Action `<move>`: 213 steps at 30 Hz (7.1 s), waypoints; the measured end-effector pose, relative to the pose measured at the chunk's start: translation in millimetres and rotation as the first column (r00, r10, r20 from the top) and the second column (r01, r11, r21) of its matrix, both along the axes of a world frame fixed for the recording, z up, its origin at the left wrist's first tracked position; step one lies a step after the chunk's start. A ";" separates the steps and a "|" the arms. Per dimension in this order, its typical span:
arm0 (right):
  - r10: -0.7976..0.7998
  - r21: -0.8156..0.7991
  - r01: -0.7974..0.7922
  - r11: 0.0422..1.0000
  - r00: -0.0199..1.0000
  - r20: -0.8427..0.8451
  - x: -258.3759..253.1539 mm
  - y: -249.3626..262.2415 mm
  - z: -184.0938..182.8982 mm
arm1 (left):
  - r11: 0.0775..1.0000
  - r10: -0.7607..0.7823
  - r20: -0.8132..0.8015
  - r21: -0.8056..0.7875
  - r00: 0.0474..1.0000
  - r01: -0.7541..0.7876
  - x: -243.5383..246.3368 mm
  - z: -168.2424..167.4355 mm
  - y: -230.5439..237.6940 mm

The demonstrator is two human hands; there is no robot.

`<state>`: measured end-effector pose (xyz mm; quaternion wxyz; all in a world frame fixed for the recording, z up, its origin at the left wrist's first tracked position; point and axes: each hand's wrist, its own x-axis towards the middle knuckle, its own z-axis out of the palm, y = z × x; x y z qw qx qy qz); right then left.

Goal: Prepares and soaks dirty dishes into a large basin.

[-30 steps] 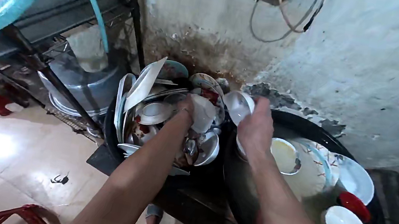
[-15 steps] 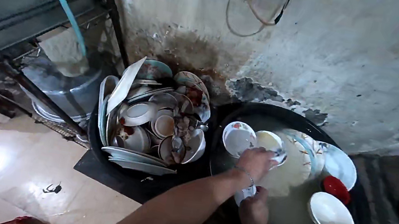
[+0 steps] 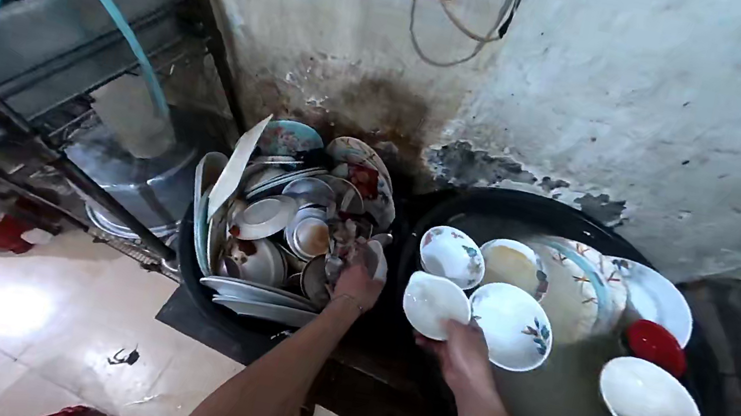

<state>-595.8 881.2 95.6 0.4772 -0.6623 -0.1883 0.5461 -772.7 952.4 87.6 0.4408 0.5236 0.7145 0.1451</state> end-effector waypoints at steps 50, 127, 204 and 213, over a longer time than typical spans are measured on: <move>0.299 -0.021 -0.307 0.952 0.905 0.304 -114.3 94.7 49.6 | 0.949 -0.300 -0.514 -0.069 0.804 0.309 -71.3 38.1 39.0; 0.398 -0.113 -0.431 0.895 0.660 0.637 -129.1 117.0 55.3 | 0.923 -0.343 -0.319 0.057 0.883 0.380 -79.3 13.2 86.1; 0.198 0.017 -0.202 0.979 0.970 0.144 -66.8 57.3 25.1 | 0.954 -0.287 -0.342 -0.182 0.895 0.237 -94.7 -17.9 90.6; 0.314 -0.077 -0.491 0.868 0.422 0.851 -148.9 114.0 77.4 | 0.888 -0.361 -0.519 0.062 0.775 0.456 -68.8 67.6 39.9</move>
